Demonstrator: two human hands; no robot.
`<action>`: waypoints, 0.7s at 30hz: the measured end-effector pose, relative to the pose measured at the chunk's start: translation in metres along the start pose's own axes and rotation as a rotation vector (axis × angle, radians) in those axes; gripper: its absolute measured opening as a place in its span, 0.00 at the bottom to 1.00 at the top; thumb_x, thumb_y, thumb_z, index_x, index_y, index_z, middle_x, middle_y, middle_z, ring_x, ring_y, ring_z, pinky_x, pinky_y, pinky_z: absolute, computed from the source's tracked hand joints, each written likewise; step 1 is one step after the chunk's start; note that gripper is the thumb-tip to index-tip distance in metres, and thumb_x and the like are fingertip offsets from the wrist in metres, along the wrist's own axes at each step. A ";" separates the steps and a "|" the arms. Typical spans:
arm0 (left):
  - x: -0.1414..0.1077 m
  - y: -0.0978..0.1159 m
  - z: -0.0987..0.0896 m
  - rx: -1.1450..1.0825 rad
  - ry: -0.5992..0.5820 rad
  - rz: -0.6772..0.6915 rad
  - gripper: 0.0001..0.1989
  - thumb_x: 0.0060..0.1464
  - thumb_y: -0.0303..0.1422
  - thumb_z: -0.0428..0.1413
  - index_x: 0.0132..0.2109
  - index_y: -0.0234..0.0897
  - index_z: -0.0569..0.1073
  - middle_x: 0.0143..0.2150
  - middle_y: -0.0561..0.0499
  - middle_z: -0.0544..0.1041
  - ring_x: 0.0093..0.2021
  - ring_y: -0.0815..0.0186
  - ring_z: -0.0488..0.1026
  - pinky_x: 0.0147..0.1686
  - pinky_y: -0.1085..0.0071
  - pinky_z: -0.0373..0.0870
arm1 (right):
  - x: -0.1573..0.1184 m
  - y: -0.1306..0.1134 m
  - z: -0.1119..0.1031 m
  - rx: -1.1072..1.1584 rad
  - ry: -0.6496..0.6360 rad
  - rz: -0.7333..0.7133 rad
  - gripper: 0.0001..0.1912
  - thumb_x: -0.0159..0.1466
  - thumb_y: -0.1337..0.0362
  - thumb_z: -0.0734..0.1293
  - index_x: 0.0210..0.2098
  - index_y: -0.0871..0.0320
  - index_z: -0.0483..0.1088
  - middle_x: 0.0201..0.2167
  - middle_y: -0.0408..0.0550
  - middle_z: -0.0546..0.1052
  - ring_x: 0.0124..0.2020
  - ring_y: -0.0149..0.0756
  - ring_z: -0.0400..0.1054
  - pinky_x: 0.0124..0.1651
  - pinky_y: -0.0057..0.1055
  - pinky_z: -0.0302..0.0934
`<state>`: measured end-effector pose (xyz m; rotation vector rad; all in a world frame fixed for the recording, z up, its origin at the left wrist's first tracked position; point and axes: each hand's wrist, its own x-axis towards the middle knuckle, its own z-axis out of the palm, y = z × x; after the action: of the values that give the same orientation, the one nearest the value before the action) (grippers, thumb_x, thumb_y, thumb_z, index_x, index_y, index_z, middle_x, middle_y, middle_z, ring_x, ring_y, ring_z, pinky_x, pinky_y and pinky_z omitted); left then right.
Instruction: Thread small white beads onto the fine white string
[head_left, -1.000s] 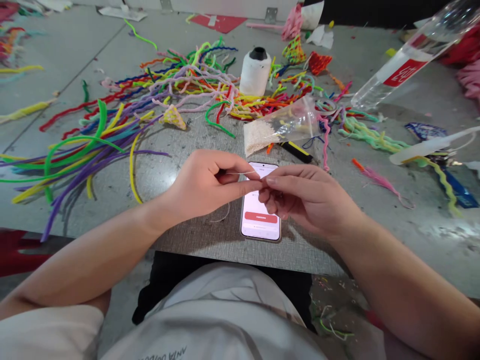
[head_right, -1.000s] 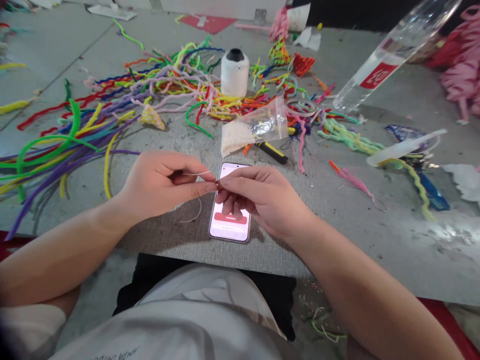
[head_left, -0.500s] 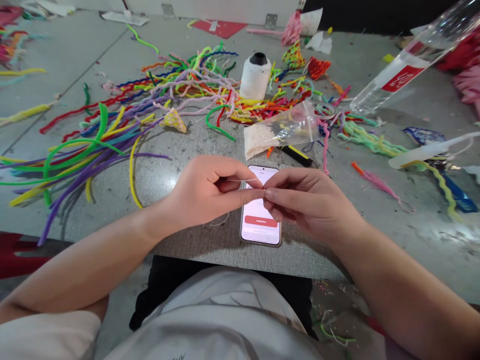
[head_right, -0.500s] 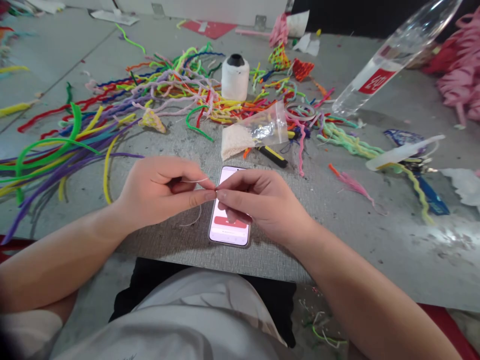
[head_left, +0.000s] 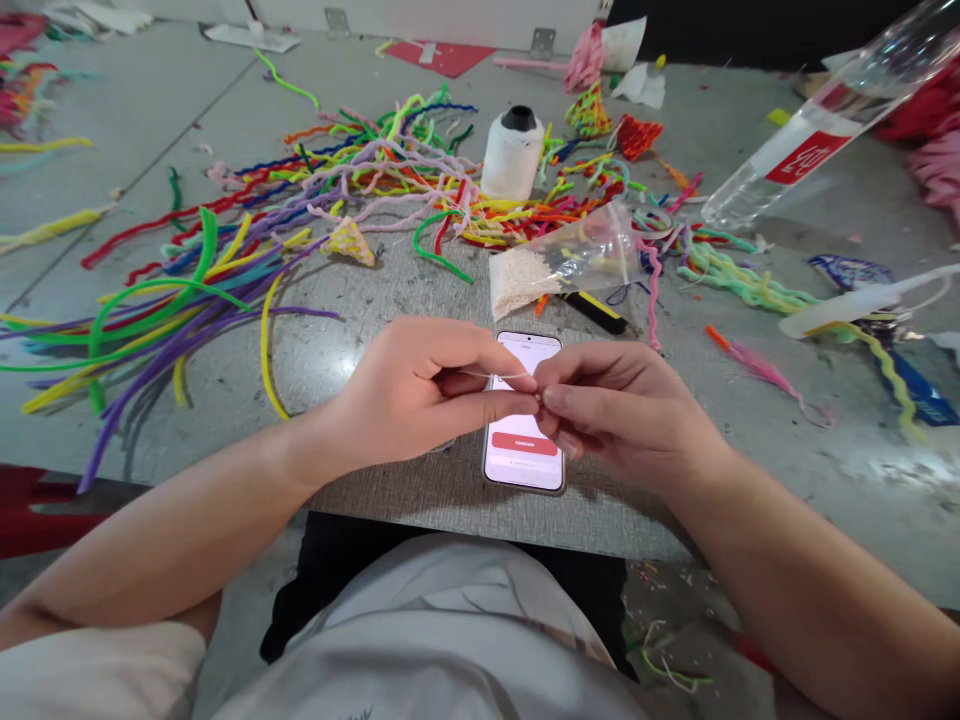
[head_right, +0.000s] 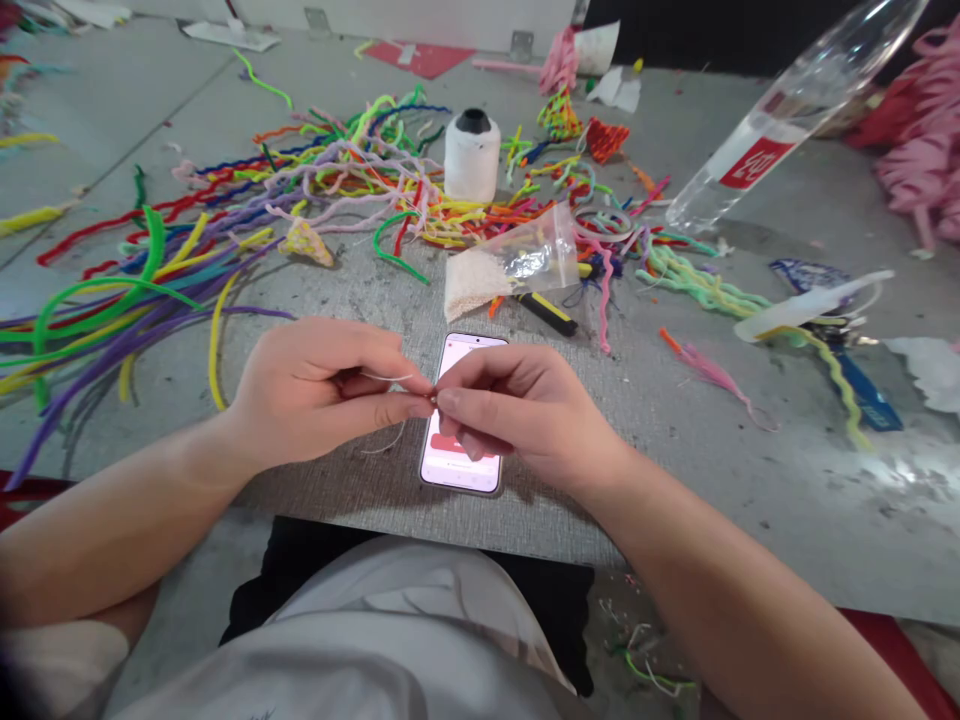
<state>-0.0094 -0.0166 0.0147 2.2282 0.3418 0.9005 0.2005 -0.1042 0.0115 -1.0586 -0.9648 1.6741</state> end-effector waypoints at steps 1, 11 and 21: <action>0.000 -0.001 0.000 -0.012 0.007 0.013 0.02 0.63 0.31 0.69 0.40 0.38 0.84 0.22 0.59 0.71 0.21 0.74 0.59 0.23 0.72 0.57 | 0.000 0.000 0.000 0.007 0.000 -0.006 0.11 0.57 0.59 0.83 0.30 0.56 0.81 0.23 0.42 0.77 0.18 0.25 0.62 0.20 0.26 0.52; -0.002 0.001 -0.002 0.031 0.023 -0.099 0.04 0.60 0.33 0.71 0.41 0.41 0.84 0.21 0.61 0.62 0.22 0.73 0.56 0.23 0.70 0.55 | 0.002 0.004 0.001 -0.012 0.043 -0.063 0.13 0.55 0.58 0.85 0.29 0.56 0.81 0.20 0.40 0.75 0.19 0.25 0.62 0.21 0.25 0.57; -0.001 -0.002 -0.001 0.025 0.015 -0.055 0.02 0.62 0.34 0.70 0.39 0.43 0.86 0.22 0.59 0.65 0.22 0.71 0.60 0.24 0.70 0.58 | 0.002 0.007 -0.003 -0.023 0.047 -0.089 0.12 0.57 0.58 0.85 0.30 0.55 0.82 0.23 0.41 0.76 0.21 0.26 0.64 0.23 0.26 0.60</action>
<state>-0.0104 -0.0148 0.0132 2.2248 0.4211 0.8890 0.2010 -0.1037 0.0040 -1.0508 -0.9880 1.5625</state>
